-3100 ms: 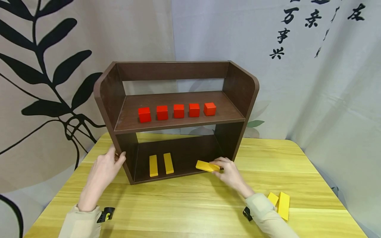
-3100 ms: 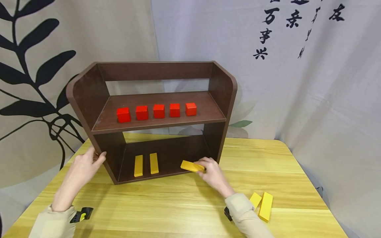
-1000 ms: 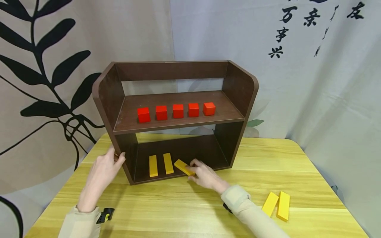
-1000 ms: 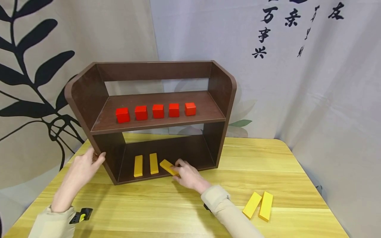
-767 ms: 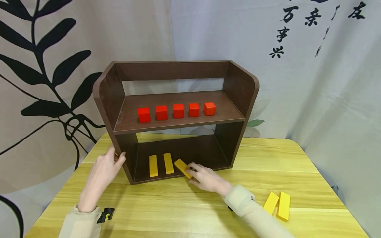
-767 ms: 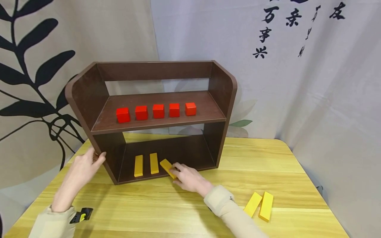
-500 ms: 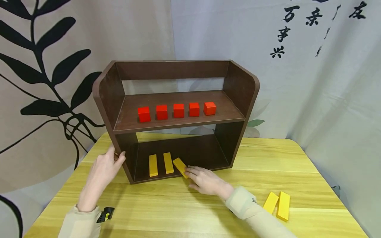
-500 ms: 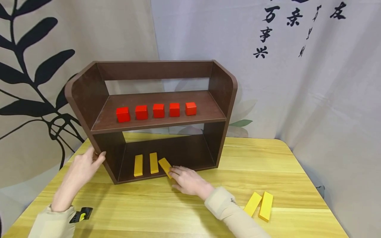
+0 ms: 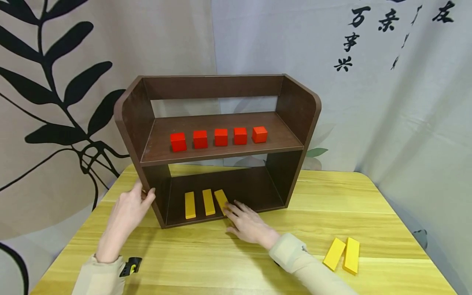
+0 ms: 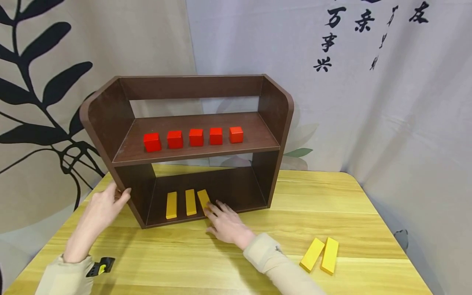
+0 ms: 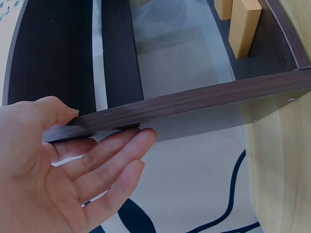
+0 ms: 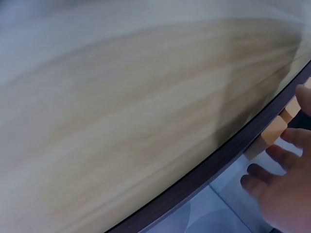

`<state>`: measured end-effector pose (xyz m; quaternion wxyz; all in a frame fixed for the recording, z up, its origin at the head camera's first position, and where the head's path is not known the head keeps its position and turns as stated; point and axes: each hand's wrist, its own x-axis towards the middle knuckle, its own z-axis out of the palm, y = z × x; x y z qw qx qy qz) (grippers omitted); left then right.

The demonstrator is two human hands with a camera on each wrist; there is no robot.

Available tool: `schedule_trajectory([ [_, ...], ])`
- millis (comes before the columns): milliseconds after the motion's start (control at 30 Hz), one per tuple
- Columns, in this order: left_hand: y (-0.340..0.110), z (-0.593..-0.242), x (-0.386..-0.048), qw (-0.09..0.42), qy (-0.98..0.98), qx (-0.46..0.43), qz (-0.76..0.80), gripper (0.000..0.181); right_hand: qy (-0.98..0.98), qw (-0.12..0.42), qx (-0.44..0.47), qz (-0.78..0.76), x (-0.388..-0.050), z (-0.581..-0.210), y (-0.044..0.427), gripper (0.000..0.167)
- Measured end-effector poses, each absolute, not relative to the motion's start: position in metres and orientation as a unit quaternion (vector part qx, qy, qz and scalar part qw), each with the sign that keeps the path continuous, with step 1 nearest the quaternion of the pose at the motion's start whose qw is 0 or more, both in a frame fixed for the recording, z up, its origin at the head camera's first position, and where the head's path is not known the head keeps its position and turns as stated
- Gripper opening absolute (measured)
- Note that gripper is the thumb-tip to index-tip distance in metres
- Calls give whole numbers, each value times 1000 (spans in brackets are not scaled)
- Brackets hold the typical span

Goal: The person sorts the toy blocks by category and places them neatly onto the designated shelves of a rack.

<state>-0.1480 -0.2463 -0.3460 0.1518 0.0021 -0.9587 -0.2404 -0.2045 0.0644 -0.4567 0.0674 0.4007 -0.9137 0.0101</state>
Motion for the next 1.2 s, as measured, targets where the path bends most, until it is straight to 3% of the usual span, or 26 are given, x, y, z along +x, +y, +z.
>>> schedule_trajectory([
  [367, -247, -346, -147, 148, -960, 5, -240, 30, -941, 31, 337, -7, -202, -458, 49, 61],
  [833, -246, -346, -147, 149, -959, 5, -242, 29, -942, 7, 336, 16, -200, -456, 50, 63],
  [1200, -246, -346, -146, 153, -958, 0, -242, 30, -936, 38, 346, 58, -197, -450, 71, 60],
])
